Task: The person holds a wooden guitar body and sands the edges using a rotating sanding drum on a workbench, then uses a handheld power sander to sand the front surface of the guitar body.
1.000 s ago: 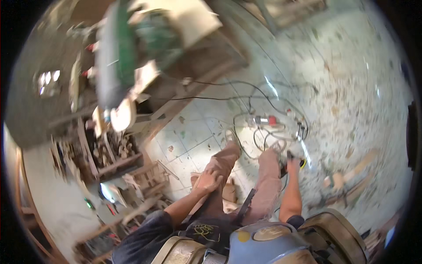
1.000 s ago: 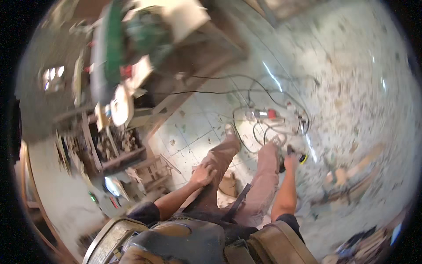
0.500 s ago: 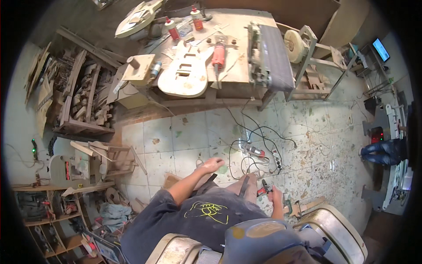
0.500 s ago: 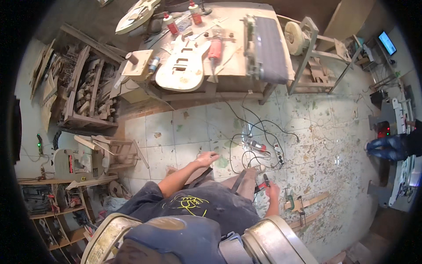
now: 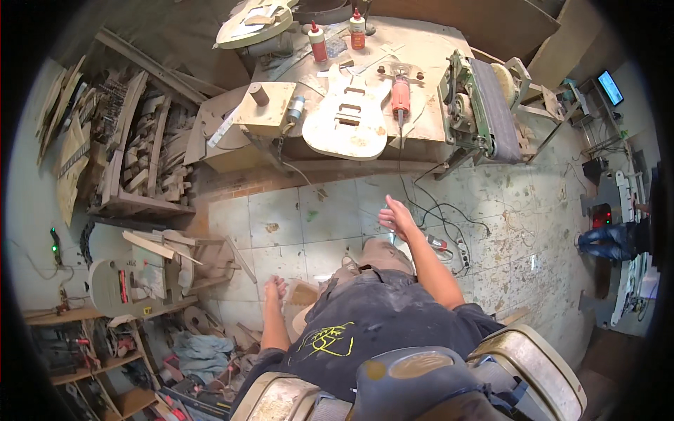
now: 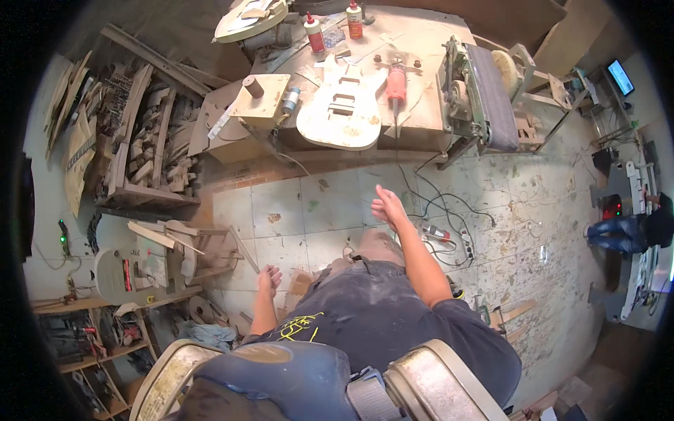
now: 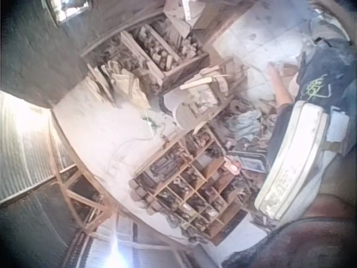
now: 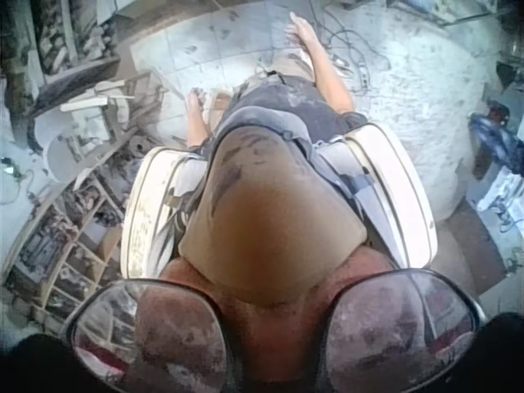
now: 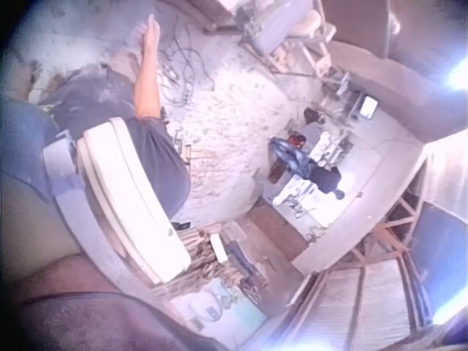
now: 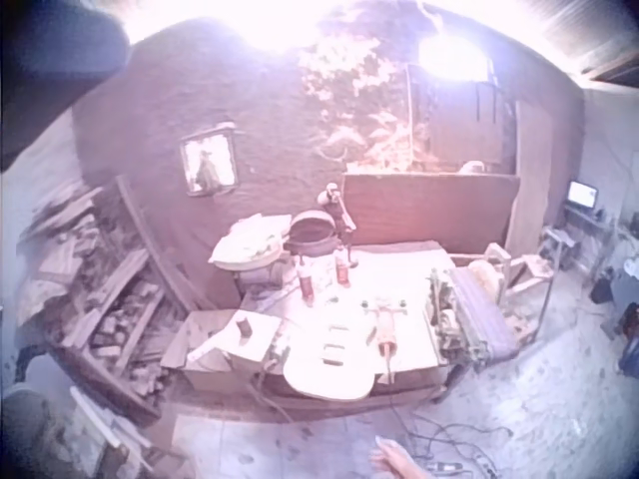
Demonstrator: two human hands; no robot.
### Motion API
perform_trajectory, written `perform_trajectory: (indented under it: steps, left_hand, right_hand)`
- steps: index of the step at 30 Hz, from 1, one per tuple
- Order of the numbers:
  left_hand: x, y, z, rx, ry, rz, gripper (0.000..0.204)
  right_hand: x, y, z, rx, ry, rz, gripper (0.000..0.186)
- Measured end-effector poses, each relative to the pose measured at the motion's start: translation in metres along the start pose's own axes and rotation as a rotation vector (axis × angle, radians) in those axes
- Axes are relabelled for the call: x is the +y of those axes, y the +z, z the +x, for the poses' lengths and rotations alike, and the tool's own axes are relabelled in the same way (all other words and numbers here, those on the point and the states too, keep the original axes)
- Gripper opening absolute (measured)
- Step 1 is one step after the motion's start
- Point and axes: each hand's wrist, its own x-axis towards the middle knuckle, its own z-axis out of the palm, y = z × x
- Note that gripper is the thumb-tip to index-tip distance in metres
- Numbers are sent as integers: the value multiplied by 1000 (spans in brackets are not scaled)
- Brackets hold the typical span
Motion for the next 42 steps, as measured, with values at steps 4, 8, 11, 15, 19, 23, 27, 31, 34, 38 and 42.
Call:
perform_trajectory:
  steps: [4,8,11,15,19,23,27,31,34,38,42]
  left_hand:
    - [41,42,-20,-134,-21,-18,47]
    - [97,73,-22,-161,38,151,49]
    - [137,79,-11,-218,58,436,49]
    - [187,72,-5,-186,104,396,53]
    - [243,82,0,-233,201,179,54]
    - [314,101,25,-365,310,96,54]
    - [395,123,31,-493,467,41,48]
    - [457,140,28,-623,569,27,46]
    - [493,160,17,-758,661,-108,52]
    - [532,180,-25,-884,758,-156,66]
    - [524,165,-57,-1008,780,-220,70]
  right_hand:
    - [-21,41,74,-31,-13,171,125]
    - [-42,70,145,95,-90,397,113]
    - [-48,71,184,-109,-246,714,63]
    - [-63,85,179,71,-147,770,46]
    - [-83,80,154,60,-190,679,45]
    - [-119,88,123,84,-291,643,45]
    - [-119,104,74,146,-375,552,55]
    - [-89,117,-13,120,-456,590,63]
    - [-56,132,-63,108,-601,633,75]
    - [-15,152,-90,164,-619,682,83]
    - [-7,193,-87,111,-628,636,87]
